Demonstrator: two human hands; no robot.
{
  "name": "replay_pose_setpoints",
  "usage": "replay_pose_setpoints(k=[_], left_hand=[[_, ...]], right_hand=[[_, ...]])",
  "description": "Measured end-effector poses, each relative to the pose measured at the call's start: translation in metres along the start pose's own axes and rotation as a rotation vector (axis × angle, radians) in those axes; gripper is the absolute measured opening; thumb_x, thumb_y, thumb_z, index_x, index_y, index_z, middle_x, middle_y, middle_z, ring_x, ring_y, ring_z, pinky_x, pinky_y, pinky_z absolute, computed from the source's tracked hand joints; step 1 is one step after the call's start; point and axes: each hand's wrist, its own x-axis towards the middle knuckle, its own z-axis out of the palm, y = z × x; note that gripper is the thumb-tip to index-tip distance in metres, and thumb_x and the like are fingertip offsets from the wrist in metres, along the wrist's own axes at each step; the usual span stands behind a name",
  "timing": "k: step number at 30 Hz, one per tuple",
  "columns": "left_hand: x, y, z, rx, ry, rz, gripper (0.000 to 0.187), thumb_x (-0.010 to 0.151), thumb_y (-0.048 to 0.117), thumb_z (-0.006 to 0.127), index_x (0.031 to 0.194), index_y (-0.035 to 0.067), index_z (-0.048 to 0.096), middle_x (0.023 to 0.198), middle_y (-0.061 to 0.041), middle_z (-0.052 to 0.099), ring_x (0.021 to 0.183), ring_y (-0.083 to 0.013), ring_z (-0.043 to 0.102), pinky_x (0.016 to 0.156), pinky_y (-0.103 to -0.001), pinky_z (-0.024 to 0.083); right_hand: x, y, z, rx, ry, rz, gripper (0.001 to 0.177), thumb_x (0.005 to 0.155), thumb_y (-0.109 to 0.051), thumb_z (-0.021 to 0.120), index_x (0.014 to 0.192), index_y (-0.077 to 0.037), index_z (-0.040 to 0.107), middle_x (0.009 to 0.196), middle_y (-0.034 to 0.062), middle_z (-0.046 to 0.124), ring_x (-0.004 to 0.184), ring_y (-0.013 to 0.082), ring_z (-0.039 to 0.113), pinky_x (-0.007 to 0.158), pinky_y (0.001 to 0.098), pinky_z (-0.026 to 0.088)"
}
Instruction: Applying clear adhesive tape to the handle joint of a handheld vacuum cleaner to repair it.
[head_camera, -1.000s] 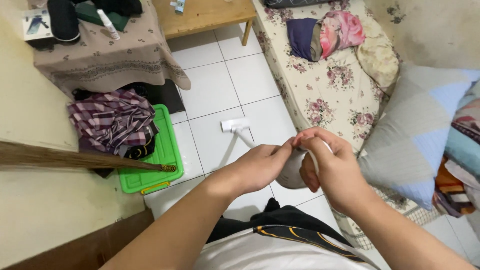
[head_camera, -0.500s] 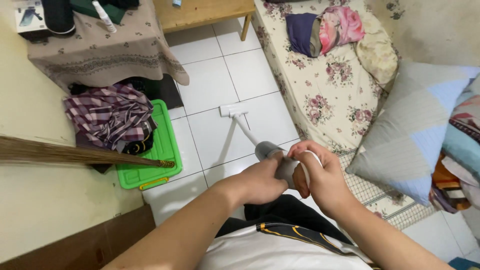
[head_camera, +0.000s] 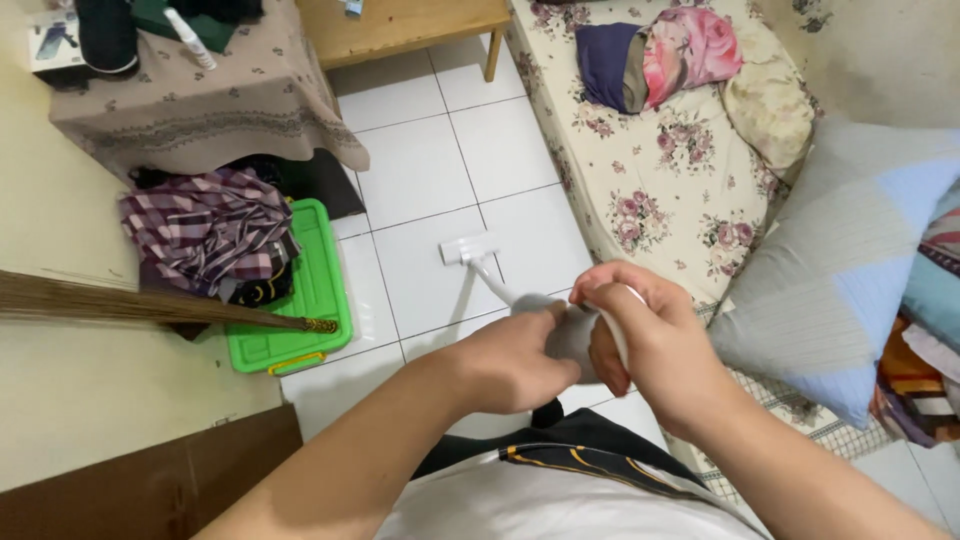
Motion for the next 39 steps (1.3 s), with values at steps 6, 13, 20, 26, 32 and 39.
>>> replay_pose_setpoints(k=[6, 13, 20, 26, 32, 39], left_hand=[[0.057, -0.008, 0.035, 0.002, 0.152, 0.066, 0.08, 0.077, 0.027, 0.063, 0.151, 0.007, 0.04, 0.132, -0.02, 0.064, 0.124, -0.0311, 0.061, 0.103, -0.037, 0.048], [0.036, 0.06, 0.054, -0.105, 0.112, -0.026, 0.069, 0.077, 0.033, 0.061, 0.14, 0.005, 0.053, 0.117, -0.019, 0.074, 0.109, -0.029, 0.072, 0.093, -0.036, 0.054], [0.058, 0.088, 0.081, -0.173, 0.035, -0.146, 0.065, 0.087, 0.035, 0.062, 0.147, 0.01, 0.053, 0.121, -0.023, 0.07, 0.113, -0.0358, 0.067, 0.093, -0.043, 0.052], [0.104, 0.061, 0.107, -0.067, 0.172, -0.094, 0.086, 0.08, 0.034, 0.067, 0.155, 0.012, 0.034, 0.124, -0.017, 0.067, 0.114, -0.0248, 0.065, 0.095, -0.035, 0.051], [0.097, 0.073, 0.11, -0.18, 0.212, -0.077, 0.081, 0.077, 0.03, 0.066, 0.151, 0.013, 0.04, 0.107, -0.013, 0.073, 0.095, -0.0207, 0.069, 0.084, -0.035, 0.055], [0.047, 0.111, 0.095, -0.229, 0.1, -0.19, 0.063, 0.081, 0.035, 0.059, 0.141, 0.014, 0.058, 0.089, -0.007, 0.072, 0.083, -0.0162, 0.067, 0.079, -0.033, 0.054]], right_hand=[[0.023, 0.031, -0.043, 0.038, -0.038, -0.053, 0.02, 0.098, -0.019, 0.05, 0.094, -0.002, 0.06, 0.043, 0.0054, 0.044, 0.032, 0.0158, 0.038, 0.034, 0.0313, 0.032], [-0.002, -0.008, -0.088, 0.067, -0.079, 0.03, 0.022, 0.098, -0.02, 0.051, 0.092, -0.002, 0.06, 0.043, 0.0048, 0.042, 0.032, 0.015, 0.036, 0.032, 0.0325, 0.032], [-0.011, -0.01, -0.133, 0.064, -0.114, 0.095, 0.022, 0.096, -0.02, 0.051, 0.09, -0.001, 0.061, 0.041, 0.0061, 0.042, 0.03, 0.0162, 0.036, 0.032, 0.0328, 0.031], [0.018, 0.034, -0.152, 0.049, -0.137, 0.01, 0.02, 0.097, -0.018, 0.051, 0.092, -0.002, 0.061, 0.042, 0.0054, 0.043, 0.031, 0.0151, 0.037, 0.032, 0.0324, 0.032], [0.022, 0.037, -0.152, 0.077, -0.149, -0.018, 0.019, 0.098, -0.018, 0.051, 0.092, -0.002, 0.061, 0.043, 0.0051, 0.043, 0.031, 0.0151, 0.037, 0.033, 0.0321, 0.032], [-0.017, -0.017, -0.147, 0.081, -0.167, 0.094, 0.021, 0.096, -0.022, 0.052, 0.094, -0.003, 0.06, 0.042, 0.0066, 0.042, 0.032, 0.0178, 0.038, 0.033, 0.0338, 0.032]])
